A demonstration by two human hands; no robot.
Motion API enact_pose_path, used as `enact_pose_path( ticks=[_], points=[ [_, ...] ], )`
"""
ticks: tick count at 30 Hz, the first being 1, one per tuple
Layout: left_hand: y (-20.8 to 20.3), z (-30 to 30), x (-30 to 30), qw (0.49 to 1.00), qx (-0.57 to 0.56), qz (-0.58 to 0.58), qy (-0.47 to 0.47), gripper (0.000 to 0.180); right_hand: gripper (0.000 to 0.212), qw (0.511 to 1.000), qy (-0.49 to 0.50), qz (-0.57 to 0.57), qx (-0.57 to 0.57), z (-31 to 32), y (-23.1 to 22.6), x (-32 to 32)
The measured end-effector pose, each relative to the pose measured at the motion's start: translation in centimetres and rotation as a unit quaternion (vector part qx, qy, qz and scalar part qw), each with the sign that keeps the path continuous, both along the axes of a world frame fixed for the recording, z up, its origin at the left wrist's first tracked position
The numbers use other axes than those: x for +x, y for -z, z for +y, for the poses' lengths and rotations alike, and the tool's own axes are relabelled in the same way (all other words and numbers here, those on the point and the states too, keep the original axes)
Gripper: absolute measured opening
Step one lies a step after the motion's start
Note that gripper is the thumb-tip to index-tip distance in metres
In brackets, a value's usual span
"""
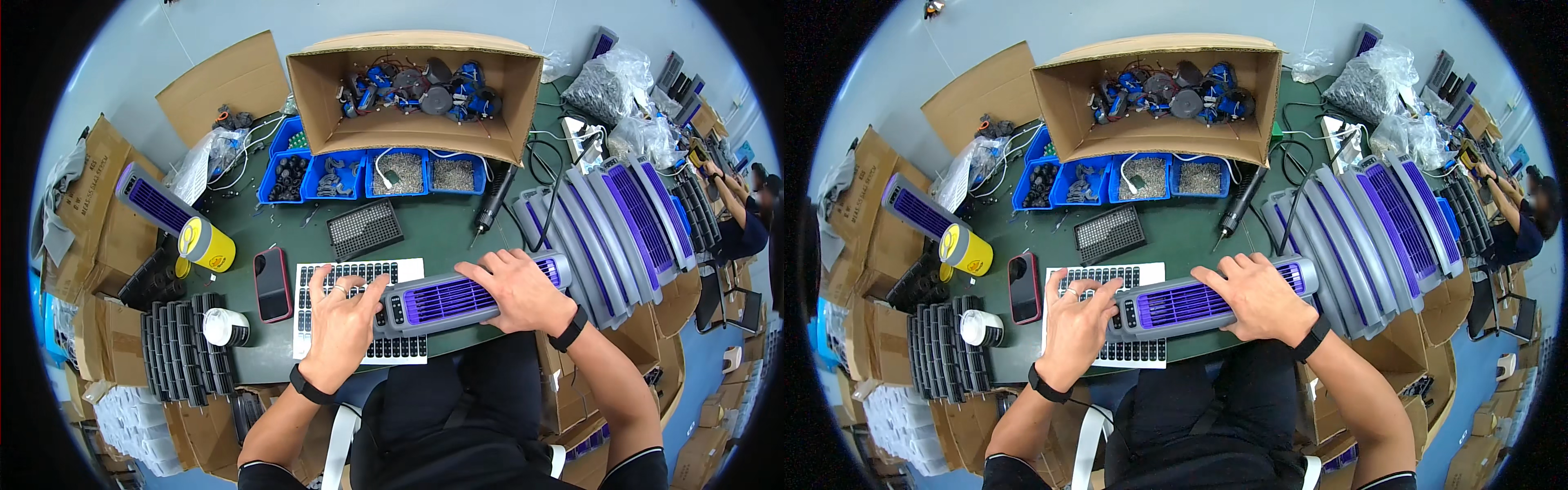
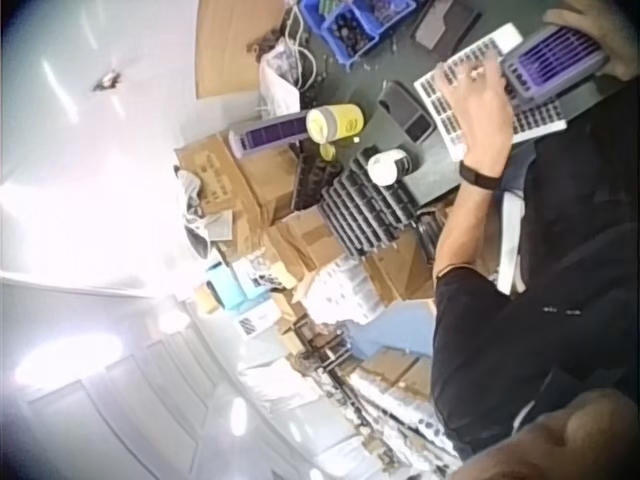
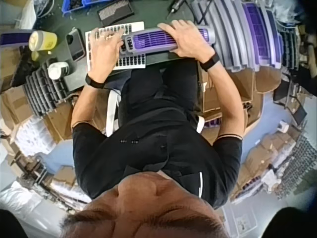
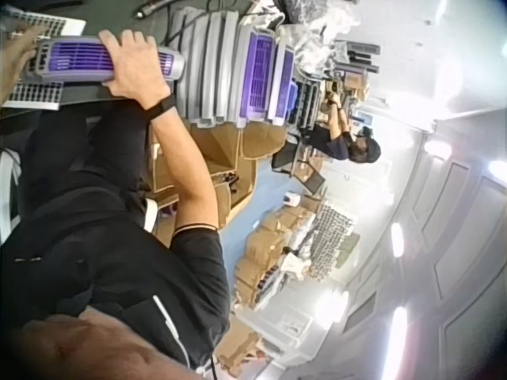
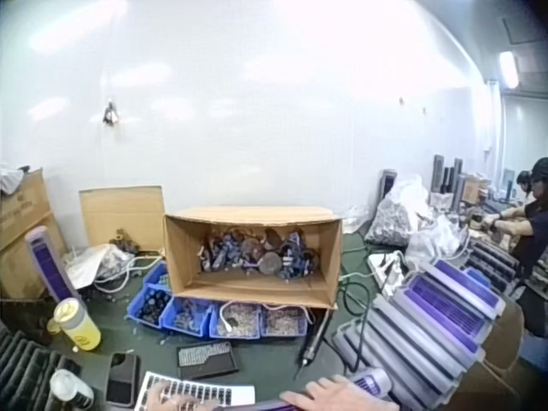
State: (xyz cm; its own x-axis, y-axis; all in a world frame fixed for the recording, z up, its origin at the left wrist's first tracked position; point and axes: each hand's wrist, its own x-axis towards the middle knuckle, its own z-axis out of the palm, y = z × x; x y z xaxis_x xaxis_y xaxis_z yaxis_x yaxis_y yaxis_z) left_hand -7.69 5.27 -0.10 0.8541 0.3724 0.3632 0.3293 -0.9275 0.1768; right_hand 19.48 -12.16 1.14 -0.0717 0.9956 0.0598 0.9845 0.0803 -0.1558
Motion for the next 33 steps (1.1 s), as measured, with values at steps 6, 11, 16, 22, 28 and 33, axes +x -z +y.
enact_pose_path(
  ticks=[6, 11, 16, 22, 28, 33],
  points=[
    [-1.5, 0.4, 0.4, 0.997, -0.054, -0.028, -0.052, 0.074, 0.093, 1.0, -0.003, 0.004, 0.001, -0.1, 0.0, 0.1],
    [-1.8, 2.7, -1.6, 0.965, -0.254, -0.058, 0.016, 0.081, 0.093, 1.0, 0.003, 0.0, -0.005, 0.0, 0.0, -0.1],
    [-1.4, 3.3, -1.9, 0.964, -0.255, 0.038, 0.06, 0.084, 0.093, 1.0, -0.002, 0.01, 0.004, 0.0, -0.2, 0.0],
    [-0.8, 3.4, -1.5, 0.972, -0.205, 0.071, 0.087, 0.084, 0.093, 1.0, 0.001, 0.012, -0.002, 0.1, -0.2, -0.1],
    [0.3, 2.9, -1.8, 0.986, -0.125, 0.067, 0.088, 0.082, 0.093, 1.0, -0.001, 0.011, 0.002, 0.1, 0.0, 0.0],
    [0.5, 2.3, -2.2, 0.989, -0.106, 0.091, 0.058, 0.077, 0.094, 1.0, 0.0, 0.011, 0.002, 0.1, -0.1, 0.0]
  ],
)
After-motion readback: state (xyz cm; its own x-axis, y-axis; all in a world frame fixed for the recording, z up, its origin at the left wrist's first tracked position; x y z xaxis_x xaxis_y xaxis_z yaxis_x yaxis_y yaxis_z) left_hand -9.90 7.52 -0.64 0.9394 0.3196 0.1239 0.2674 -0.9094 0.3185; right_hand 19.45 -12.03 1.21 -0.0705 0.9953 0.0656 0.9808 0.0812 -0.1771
